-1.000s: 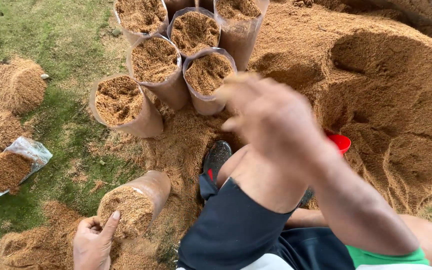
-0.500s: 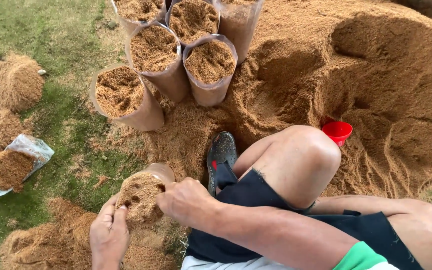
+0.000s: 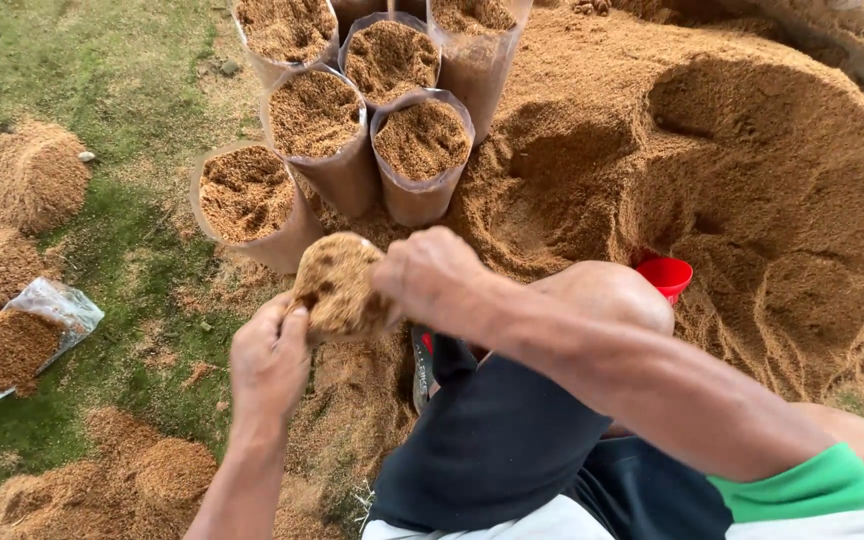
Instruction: Filling and packing plastic bags with agricultural substrate using a scoop and manual compression.
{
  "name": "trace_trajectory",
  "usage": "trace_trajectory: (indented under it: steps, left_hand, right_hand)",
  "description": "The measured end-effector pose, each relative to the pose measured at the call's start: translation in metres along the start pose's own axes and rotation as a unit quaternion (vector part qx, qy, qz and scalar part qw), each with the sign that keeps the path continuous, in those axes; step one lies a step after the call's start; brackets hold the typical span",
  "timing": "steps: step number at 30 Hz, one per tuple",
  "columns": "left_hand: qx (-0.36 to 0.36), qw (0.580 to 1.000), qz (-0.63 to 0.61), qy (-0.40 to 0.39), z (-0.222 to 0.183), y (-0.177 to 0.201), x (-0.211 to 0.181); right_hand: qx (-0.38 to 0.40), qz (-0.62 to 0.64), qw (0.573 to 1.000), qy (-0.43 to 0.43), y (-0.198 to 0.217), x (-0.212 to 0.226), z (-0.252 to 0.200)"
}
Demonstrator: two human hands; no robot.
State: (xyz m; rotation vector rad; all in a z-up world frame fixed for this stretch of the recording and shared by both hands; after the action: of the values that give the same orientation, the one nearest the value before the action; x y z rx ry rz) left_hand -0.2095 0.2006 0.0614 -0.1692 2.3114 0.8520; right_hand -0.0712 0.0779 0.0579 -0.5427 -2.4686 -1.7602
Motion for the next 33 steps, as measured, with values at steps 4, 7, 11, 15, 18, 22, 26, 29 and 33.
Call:
trace_trajectory:
  steps: [4, 7, 11, 15, 18, 22, 26, 29, 33]
  left_hand:
    - [0.011, 0.995, -0.096, -0.02, 0.014, -0.023, -0.019]
    - [-0.005, 0.989, -0.146, -0.034, 0.026, -0.035, -0.022]
    - [-0.041, 0.984, -0.173, -0.021, 0.035, -0.038, -0.029]
    - [-0.059, 0.982, -0.176, -0.019, 0.057, -0.046, -0.015]
    - [-0.069, 0.982, -0.174, -0.023, 0.059, -0.046, -0.015]
    - [-0.078, 0.98, -0.181, -0.02, 0.067, -0.047, -0.008]
    - [-0.076, 0.982, -0.173, -0.025, 0.063, -0.04, -0.016]
    - [-0.081, 0.983, -0.163, -0.033, 0.048, -0.028, -0.031]
    - [-0.074, 0.984, -0.152, -0.053, 0.068, -0.042, -0.017]
  right_hand:
    - [-0.047, 0.032, 0.997, -0.05, 0.013, -0.035, -0.003]
    - [-0.053, 0.027, 0.996, -0.061, 0.007, -0.054, 0.005]
    - [-0.027, -0.065, 0.994, -0.087, -0.001, -0.064, 0.024]
    - [-0.044, -0.107, 0.991, -0.069, -0.004, -0.067, 0.031]
    - [-0.07, -0.132, 0.987, -0.056, -0.008, -0.068, 0.037]
    - [-0.102, -0.052, 0.992, -0.06, -0.01, -0.071, 0.038]
    - [-0.087, -0.046, 0.994, -0.045, -0.01, -0.075, 0.039]
    - [-0.132, 0.036, 0.99, -0.033, -0.005, -0.07, 0.029]
    - [-0.096, 0.065, 0.99, -0.081, -0.014, -0.081, 0.034]
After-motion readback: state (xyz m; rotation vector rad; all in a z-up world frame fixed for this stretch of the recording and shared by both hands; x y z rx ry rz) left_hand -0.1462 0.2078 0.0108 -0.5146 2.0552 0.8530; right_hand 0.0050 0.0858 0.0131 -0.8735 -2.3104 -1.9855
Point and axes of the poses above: each hand's wrist, its own z-axis towards the middle knuckle, its own y-axis out of the back of the hand, x = y × z, the point moved 4 cm from there along z, towards the middle knuckle, and after that the axes turned 9 degrees about y, right-handed, at the moved point
